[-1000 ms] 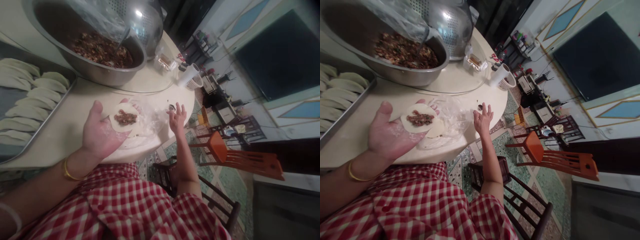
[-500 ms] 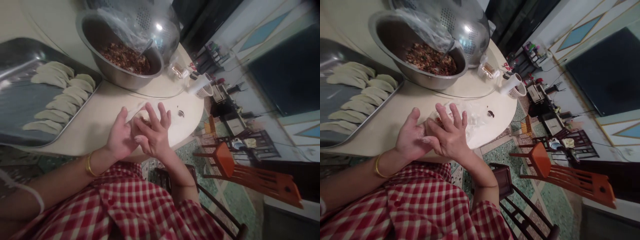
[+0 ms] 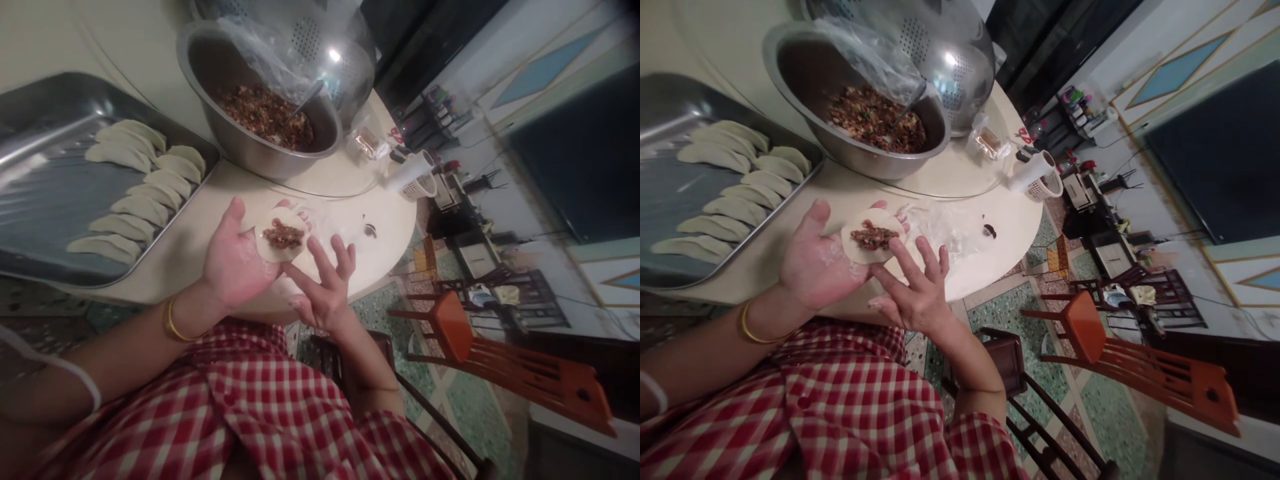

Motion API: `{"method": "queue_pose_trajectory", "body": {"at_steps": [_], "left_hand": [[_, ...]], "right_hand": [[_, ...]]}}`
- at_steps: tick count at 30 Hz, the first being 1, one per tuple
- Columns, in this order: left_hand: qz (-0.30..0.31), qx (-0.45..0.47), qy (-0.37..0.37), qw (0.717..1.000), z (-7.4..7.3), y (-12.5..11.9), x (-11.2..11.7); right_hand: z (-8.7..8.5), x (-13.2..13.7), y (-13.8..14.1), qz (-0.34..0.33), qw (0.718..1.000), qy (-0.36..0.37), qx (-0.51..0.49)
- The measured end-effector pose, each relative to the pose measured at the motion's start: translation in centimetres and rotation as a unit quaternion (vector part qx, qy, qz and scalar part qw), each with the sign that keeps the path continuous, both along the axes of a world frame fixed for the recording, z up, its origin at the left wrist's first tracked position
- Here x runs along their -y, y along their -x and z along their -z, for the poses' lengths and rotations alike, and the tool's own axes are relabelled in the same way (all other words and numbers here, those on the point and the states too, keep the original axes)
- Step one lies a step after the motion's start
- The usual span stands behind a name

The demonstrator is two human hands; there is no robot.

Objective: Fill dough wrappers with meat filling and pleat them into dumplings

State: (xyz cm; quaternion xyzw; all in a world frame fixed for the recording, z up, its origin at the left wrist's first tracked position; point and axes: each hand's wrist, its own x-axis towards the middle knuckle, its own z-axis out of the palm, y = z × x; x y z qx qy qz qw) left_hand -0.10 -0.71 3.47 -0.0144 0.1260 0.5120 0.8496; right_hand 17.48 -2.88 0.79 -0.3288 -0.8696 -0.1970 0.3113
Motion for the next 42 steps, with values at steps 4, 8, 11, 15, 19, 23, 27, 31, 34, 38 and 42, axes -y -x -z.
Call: {"method": "queue_pose_trajectory", "body": {"at_steps": [4,8,11,15,19,23,27,31,34,38,42], "left_hand": [[0.012,-0.039,0.003,0.999,-0.4,-0.2,0.1],[0.008,-0.052,-0.006,0.999,-0.6,-0.2,0.0],[0.022,-0.047,-0.027,0.998,-0.3,-0.1,0.0],[0.058,-0.035,-0.048,0.997,-0.4,-0.1,0.4],[0.062,-0.064,-0.003,0.996,-1.4,-0.4,0.9],[0.077,-0.083,0.020,0.993,-2.1,-0.8,1.1],[0.094,-0.083,0.018,0.992,-2.0,-1.0,1.2],[0.094,-0.082,0.010,0.992,-1.8,-1.0,1.2],[0.095,-0.072,-0.004,0.993,-1.8,-0.9,1.3],[0.098,-0.069,0.005,0.993,-1.8,-0.8,1.3],[0.122,-0.077,0.000,0.990,-1.5,-1.1,1.2]], "right_hand": [[0.3,-0.2,-0.5,0.006,1.000,0.005,-0.005],[0.9,-0.1,-1.5,0.021,1.000,-0.003,-0.007],[1.2,0.0,-2.6,0.047,0.998,-0.022,-0.040],[1.8,-0.3,-3.1,0.061,0.993,-0.068,-0.071],[2.9,-0.9,-3.0,0.034,0.986,-0.114,-0.117],[4.2,-1.4,-3.3,0.047,0.980,-0.156,-0.114],[4.8,-1.8,-3.6,0.038,0.983,-0.123,-0.131],[4.7,-2.3,-3.5,0.004,0.973,-0.171,-0.155],[5.2,-2.5,-3.9,0.029,0.984,-0.132,-0.119],[6.0,-2.7,-4.4,0.021,0.997,-0.039,-0.060],[5.8,-2.9,-4.4,-0.082,0.987,-0.114,-0.077]]}}
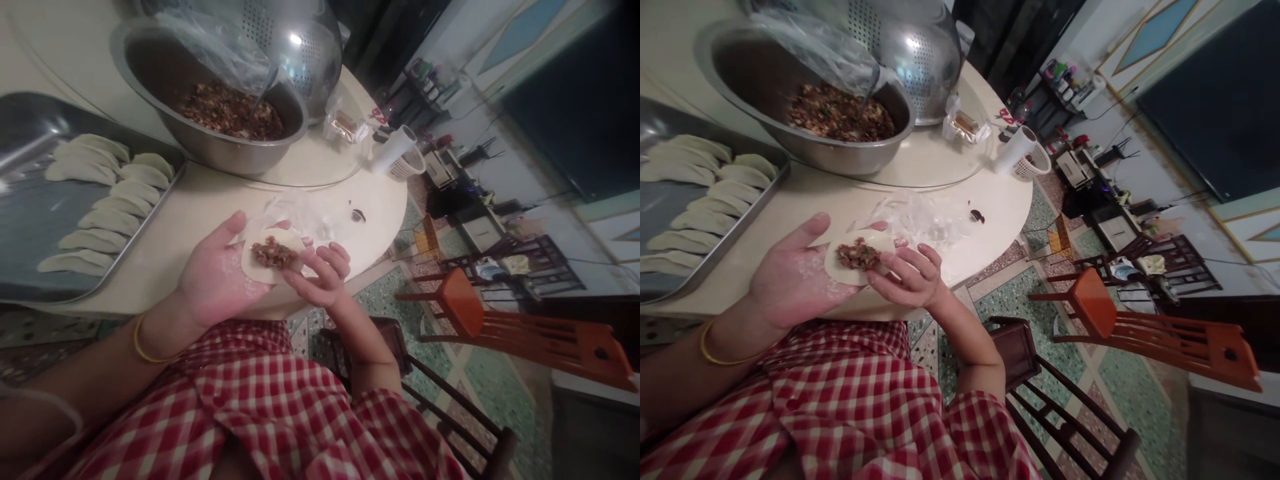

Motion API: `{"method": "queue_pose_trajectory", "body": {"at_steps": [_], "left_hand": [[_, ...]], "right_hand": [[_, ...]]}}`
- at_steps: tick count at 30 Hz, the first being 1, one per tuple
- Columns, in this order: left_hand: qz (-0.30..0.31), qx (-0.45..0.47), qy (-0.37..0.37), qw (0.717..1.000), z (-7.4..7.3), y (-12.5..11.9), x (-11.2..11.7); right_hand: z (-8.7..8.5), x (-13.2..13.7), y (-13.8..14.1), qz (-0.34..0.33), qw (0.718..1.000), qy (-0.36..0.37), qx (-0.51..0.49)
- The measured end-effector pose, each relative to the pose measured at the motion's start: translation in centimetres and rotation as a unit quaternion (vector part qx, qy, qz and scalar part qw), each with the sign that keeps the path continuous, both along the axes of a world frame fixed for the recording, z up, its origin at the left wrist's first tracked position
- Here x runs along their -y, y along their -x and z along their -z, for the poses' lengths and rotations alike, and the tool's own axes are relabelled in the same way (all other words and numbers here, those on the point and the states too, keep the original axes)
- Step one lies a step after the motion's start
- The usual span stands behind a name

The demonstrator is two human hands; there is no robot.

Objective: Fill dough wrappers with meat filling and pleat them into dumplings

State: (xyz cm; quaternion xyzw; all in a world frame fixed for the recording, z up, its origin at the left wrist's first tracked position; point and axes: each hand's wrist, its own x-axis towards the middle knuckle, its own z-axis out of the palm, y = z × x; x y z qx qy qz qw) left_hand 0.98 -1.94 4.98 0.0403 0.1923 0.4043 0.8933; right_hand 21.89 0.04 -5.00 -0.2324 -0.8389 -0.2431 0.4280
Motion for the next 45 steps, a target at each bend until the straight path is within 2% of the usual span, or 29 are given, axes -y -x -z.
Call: {"method": "queue_pose_trajectory", "body": {"at_steps": [4,7,11,14,16,20,23,26,30,34,38,41,45], "left_hand": [[0.023,-0.044,-0.004,0.999,1.0,-0.3,-0.2],[0.043,-0.080,-0.016,0.996,2.1,-0.5,-0.3],[0.047,-0.104,-0.027,0.993,3.1,-0.6,-0.4],[0.032,-0.146,-0.070,0.986,3.0,-0.8,-0.4],[0.020,-0.179,-0.108,0.978,2.7,-0.9,-0.4],[-0.001,-0.216,-0.176,0.960,2.5,-1.2,-0.4],[-0.013,-0.243,-0.193,0.950,2.7,-1.2,-0.3],[-0.017,-0.256,-0.211,0.943,2.7,-1.1,-0.2],[-0.016,-0.268,-0.232,0.935,2.5,-0.9,-0.1],[-0.025,-0.257,-0.227,0.939,2.5,-0.9,0.1],[-0.041,-0.250,-0.193,0.948,2.3,-0.9,0.3],[-0.047,-0.278,-0.159,0.946,1.9,-0.9,0.6],[-0.034,-0.289,-0.149,0.945,1.3,-0.8,0.9]], "right_hand": [[-0.2,0.2,-0.1,-0.019,0.996,0.074,0.051],[-0.1,0.6,0.0,-0.035,0.993,0.092,0.061],[-1.1,1.0,1.2,-0.030,0.998,0.047,0.010],[-2.6,1.2,2.6,-0.041,0.998,-0.013,-0.050],[-3.3,1.4,3.3,-0.044,0.996,-0.009,-0.076],[-3.4,1.9,3.4,-0.023,0.996,0.057,-0.057],[-3.3,2.3,3.1,0.008,0.992,0.121,-0.042],[-3.9,2.6,3.5,0.021,0.987,0.136,-0.089],[-4.9,2.6,4.6,-0.007,0.976,0.135,-0.169],[-5.0,2.7,5.3,-0.003,0.959,0.190,-0.211],[-4.8,2.5,5.0,0.003,0.926,0.310,-0.217],[-4.8,2.1,4.5,-0.040,0.902,0.386,-0.192],[-5.3,1.5,4.4,-0.100,0.889,0.412,-0.171]]}}
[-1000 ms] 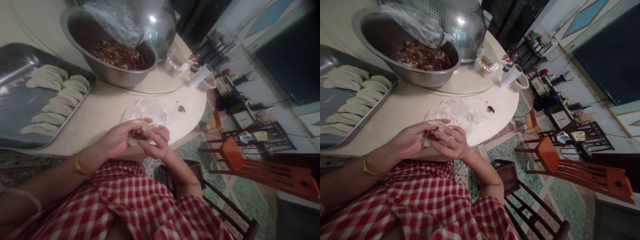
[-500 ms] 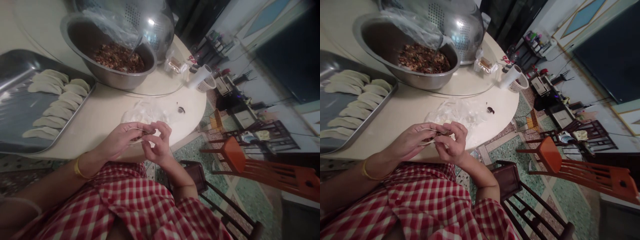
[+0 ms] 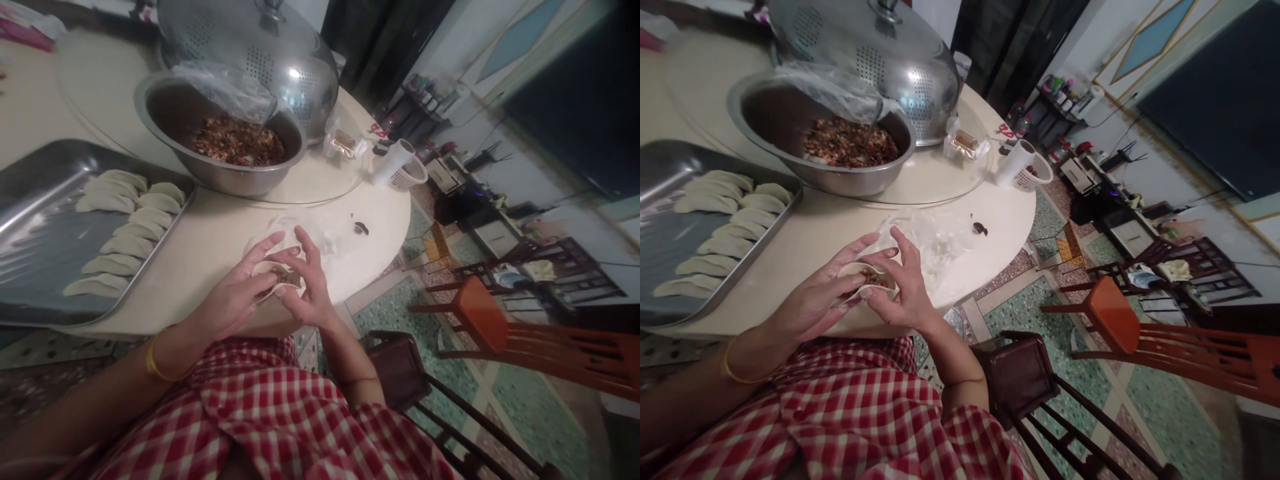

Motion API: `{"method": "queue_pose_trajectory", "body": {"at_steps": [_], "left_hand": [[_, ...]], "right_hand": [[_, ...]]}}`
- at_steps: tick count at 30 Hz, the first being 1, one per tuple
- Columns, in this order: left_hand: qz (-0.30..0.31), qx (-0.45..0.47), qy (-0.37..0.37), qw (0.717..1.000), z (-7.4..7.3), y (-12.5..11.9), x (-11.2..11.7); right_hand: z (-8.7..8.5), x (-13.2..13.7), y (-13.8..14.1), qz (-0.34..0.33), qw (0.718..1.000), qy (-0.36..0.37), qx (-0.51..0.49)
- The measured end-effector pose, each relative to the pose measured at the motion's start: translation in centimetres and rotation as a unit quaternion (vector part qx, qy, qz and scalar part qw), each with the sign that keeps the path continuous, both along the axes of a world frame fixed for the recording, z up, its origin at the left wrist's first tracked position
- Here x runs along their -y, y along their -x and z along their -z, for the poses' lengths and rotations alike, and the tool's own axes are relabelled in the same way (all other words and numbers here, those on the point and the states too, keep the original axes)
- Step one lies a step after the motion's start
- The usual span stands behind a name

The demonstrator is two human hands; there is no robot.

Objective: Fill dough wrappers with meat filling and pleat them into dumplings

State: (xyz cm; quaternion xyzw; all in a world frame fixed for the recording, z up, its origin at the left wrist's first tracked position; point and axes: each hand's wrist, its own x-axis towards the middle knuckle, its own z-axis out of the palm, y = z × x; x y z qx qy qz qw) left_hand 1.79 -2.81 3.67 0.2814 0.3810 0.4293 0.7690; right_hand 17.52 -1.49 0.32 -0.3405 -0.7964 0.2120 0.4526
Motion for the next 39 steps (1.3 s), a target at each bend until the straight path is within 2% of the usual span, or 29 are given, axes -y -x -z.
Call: {"method": "queue_pose_trajectory", "body": {"at_steps": [5,11,17,21,25,28,30,35,39], "left_hand": [[-0.013,-0.011,0.000,1.000,-0.4,0.2,0.2],[-0.049,-0.057,-0.034,0.997,0.1,0.1,0.2],[-0.071,-0.119,-0.065,0.988,1.5,0.1,0.2],[-0.034,-0.133,-0.077,0.987,2.2,0.8,0.0],[-0.028,-0.133,-0.102,0.985,2.4,1.6,-0.4],[-0.041,-0.139,-0.125,0.982,2.8,2.2,-0.7],[-0.050,-0.176,-0.161,0.970,3.0,2.6,-0.9],[-0.047,-0.295,-0.274,0.914,3.0,3.5,-1.2],[-0.035,-0.346,-0.263,0.900,2.7,4.4,-1.2]], "right_hand": [[0.1,-0.5,0.3,-0.032,0.998,0.028,-0.052],[1.7,-0.1,1.5,-0.036,0.980,0.125,-0.152],[2.3,1.7,3.3,0.029,0.937,0.237,-0.257],[2.0,2.2,3.8,0.022,0.900,0.304,-0.313],[1.6,2.0,3.8,0.015,0.874,0.351,-0.336],[1.2,1.9,3.7,0.022,0.870,0.364,-0.331],[1.1,1.8,3.7,0.019,0.871,0.369,-0.325],[1.1,1.5,3.8,0.025,0.883,0.353,-0.308],[1.1,1.2,4.0,0.032,0.897,0.307,-0.317]]}}
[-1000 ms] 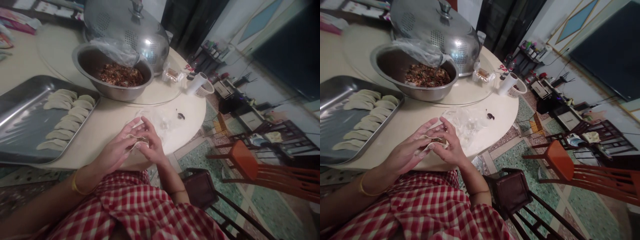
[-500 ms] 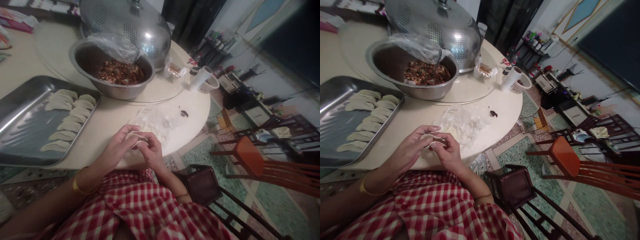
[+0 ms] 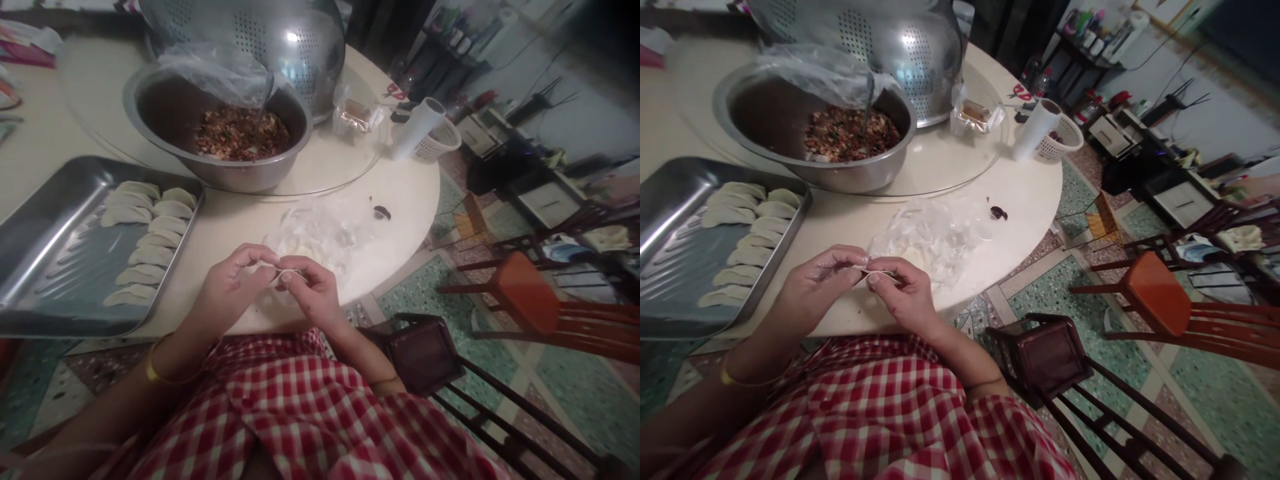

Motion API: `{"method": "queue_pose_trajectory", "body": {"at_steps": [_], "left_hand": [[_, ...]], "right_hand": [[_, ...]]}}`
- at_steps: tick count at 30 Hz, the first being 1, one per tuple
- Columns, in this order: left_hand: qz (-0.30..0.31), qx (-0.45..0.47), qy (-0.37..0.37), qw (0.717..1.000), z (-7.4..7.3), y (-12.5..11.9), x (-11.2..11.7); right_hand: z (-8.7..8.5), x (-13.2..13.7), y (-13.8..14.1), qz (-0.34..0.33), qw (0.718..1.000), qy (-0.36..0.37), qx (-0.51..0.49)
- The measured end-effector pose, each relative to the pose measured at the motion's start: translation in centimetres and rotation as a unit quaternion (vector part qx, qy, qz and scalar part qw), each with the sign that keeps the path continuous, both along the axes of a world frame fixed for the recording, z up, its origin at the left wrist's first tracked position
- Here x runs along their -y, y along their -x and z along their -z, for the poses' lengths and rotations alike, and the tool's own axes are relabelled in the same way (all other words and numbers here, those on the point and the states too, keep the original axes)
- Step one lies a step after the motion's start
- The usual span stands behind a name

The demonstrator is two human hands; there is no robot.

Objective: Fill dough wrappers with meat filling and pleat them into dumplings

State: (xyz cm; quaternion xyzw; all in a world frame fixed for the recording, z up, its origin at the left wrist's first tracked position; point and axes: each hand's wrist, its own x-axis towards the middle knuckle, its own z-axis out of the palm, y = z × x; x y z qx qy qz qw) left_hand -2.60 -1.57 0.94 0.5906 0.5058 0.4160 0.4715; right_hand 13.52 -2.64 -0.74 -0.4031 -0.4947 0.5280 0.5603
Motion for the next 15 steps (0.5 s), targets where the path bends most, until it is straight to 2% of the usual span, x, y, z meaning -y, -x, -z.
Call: {"method": "queue_pose_trajectory", "body": {"at_steps": [4,11,15], "left_hand": [[-0.007,-0.043,0.013,0.999,-0.3,1.1,-0.2],[-0.004,-0.104,-0.051,0.993,-0.8,1.4,-0.7],[-0.004,-0.112,-0.090,0.990,-0.7,1.4,-0.5]], "right_hand": [[-0.1,-0.2,0.0,0.012,1.000,-0.007,0.009],[0.0,-0.2,0.2,0.029,0.998,0.000,0.052],[0.2,-0.5,0.4,0.038,0.996,-0.034,0.072]]}}
